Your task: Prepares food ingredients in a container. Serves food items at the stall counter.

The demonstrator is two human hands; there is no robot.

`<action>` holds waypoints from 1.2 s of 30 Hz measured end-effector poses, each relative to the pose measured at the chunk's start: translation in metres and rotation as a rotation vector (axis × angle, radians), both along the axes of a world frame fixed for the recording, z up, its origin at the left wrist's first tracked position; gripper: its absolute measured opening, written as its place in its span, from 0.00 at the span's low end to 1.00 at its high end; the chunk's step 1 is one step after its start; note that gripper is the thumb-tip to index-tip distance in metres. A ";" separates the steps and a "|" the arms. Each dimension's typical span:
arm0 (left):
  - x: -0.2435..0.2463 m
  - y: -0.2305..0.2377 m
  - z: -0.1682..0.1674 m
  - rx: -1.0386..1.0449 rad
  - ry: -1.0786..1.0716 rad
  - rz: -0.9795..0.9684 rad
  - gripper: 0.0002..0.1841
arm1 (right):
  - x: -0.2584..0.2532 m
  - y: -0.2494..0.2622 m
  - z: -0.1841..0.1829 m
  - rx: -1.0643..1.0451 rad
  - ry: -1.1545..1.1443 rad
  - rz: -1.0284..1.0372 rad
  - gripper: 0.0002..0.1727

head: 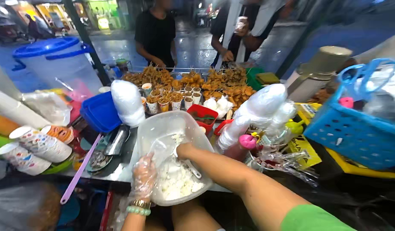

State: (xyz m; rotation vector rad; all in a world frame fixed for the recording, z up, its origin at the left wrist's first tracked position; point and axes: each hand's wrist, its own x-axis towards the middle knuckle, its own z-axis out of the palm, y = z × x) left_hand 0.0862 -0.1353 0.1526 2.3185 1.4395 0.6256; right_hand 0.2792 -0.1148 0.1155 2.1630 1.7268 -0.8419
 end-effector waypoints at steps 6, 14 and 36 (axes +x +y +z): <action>0.000 0.000 -0.005 0.046 -0.068 0.032 0.18 | -0.011 -0.001 -0.005 0.012 0.001 -0.013 0.22; -0.002 -0.001 0.000 -0.018 -0.053 0.044 0.18 | -0.017 -0.006 0.002 0.083 -0.043 -0.065 0.17; -0.004 0.010 0.000 -0.164 -0.203 0.098 0.17 | 0.016 -0.001 0.029 0.224 0.768 -0.318 0.11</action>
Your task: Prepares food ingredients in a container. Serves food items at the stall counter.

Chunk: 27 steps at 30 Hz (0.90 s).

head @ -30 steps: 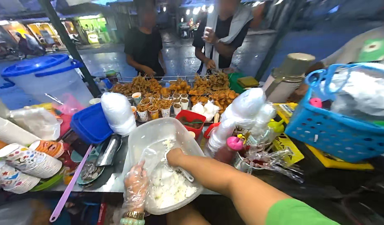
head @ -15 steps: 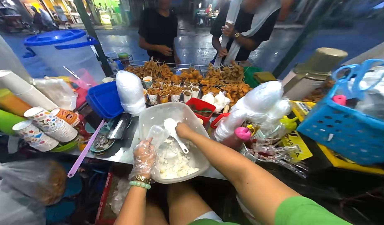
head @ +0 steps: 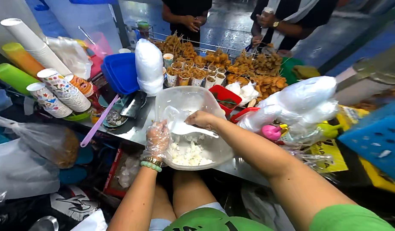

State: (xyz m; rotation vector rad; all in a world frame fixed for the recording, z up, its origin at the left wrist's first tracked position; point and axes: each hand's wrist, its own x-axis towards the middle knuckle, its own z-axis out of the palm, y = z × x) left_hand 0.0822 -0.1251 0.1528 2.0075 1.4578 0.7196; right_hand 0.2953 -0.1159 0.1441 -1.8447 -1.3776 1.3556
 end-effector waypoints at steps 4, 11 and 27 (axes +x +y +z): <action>0.002 0.002 -0.004 0.023 0.002 0.006 0.17 | -0.015 0.000 -0.007 -0.142 -0.100 0.168 0.11; 0.002 0.003 -0.007 0.040 -0.017 0.009 0.17 | -0.015 -0.018 -0.003 -0.356 0.082 0.314 0.18; 0.007 0.005 0.000 -0.002 0.054 0.022 0.17 | -0.009 0.000 -0.018 0.068 -0.634 0.780 0.18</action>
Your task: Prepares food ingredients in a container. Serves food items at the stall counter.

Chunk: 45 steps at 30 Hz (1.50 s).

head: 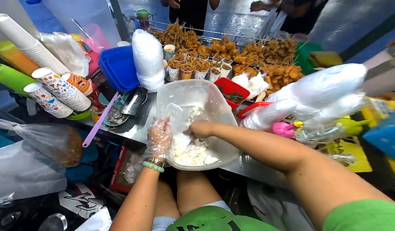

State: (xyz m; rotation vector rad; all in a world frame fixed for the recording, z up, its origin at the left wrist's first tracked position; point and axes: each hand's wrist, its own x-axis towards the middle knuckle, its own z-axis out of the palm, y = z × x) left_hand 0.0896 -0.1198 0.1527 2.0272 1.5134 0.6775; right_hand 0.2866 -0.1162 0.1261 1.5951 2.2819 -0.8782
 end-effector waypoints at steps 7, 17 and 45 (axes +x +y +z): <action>0.004 -0.003 0.008 -0.033 0.106 -0.046 0.19 | -0.020 -0.025 0.018 -0.157 0.089 0.058 0.15; 0.003 -0.011 0.009 -0.002 0.050 -0.036 0.18 | -0.008 0.003 0.084 0.128 -0.161 -0.147 0.31; 0.001 -0.009 -0.001 0.041 0.019 -0.047 0.18 | 0.101 0.104 0.177 0.702 -0.613 -0.477 0.25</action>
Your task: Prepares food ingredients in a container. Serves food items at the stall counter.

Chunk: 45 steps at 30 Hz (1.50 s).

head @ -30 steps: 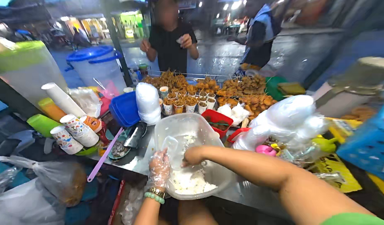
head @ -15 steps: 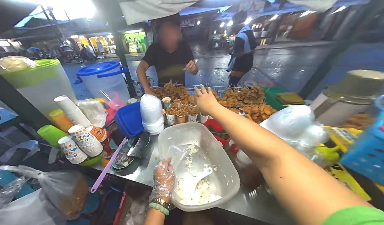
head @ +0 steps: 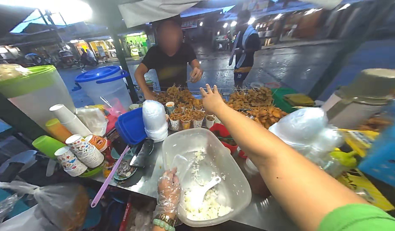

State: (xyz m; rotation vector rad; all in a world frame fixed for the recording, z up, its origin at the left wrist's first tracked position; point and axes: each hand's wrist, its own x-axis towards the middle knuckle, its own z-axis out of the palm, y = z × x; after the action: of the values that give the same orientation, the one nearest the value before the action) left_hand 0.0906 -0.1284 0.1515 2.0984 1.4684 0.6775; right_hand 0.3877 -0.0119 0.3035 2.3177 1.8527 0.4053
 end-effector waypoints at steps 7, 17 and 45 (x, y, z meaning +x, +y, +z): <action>0.002 -0.004 0.010 -0.029 0.004 0.004 0.18 | 0.000 0.014 -0.003 0.046 -0.010 0.031 0.21; 0.000 -0.003 -0.006 0.092 -0.075 0.014 0.17 | -0.008 0.039 0.014 0.120 0.007 0.021 0.15; -0.014 0.022 0.018 -0.002 0.346 -0.117 0.19 | -0.044 -0.256 -0.181 1.087 0.841 0.142 0.12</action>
State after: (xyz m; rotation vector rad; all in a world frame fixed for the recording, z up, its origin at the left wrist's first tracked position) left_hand 0.0768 -0.1062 0.1693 2.3659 1.5006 0.2765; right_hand 0.3433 -0.2681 0.1229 3.4522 2.6112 0.6379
